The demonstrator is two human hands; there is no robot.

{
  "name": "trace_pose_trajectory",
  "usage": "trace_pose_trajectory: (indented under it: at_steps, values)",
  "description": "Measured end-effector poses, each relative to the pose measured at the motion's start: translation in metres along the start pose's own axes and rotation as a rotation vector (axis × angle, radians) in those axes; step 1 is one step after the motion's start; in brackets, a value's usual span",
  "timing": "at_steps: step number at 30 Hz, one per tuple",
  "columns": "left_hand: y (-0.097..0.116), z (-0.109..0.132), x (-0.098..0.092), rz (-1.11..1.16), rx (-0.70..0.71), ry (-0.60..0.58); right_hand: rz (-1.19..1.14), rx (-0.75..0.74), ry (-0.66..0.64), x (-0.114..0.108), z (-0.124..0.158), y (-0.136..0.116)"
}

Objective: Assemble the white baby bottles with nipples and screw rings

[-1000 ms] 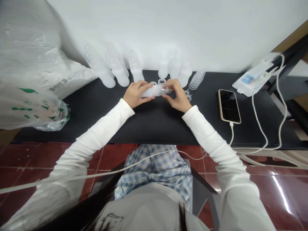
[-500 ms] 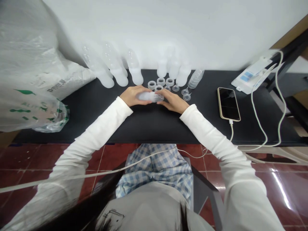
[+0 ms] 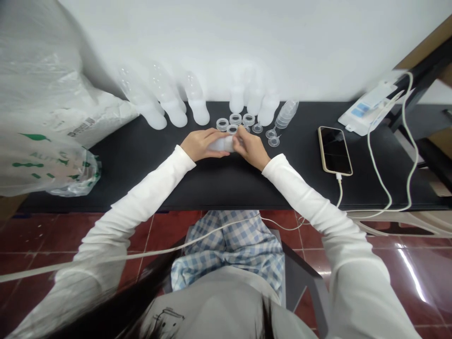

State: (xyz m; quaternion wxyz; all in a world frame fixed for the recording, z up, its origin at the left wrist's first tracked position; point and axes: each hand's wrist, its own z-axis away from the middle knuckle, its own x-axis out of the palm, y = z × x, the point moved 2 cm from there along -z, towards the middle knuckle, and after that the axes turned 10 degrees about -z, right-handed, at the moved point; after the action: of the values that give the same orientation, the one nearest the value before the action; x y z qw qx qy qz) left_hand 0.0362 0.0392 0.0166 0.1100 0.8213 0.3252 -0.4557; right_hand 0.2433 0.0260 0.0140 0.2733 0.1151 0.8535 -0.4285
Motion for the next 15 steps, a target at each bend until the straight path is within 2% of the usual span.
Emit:
trace_pose_trajectory:
  at_steps: [3,6,9,11,13,15]
  values:
    - [0.001,-0.001,0.003,-0.048,0.007,-0.001,-0.109,0.171,0.101,0.005,-0.002,-0.002]
    - [0.002,-0.003,0.005,-0.051,0.008,-0.026,-0.294,0.355,0.112,0.01,-0.003,0.002]
    - [0.003,-0.005,0.005,-0.046,-0.012,-0.035,-0.33,0.423,0.118,0.008,-0.003,0.004]
    - [0.001,-0.006,0.002,-0.041,-0.061,-0.015,-0.187,0.328,0.13,0.002,-0.004,0.003]
    - [-0.001,-0.006,-0.001,-0.023,-0.127,0.013,-0.004,0.126,0.109,-0.005,-0.006,0.002]
    - [-0.003,-0.005,-0.003,0.002,-0.161,0.017,0.117,-0.069,0.025,-0.009,-0.008,0.002]
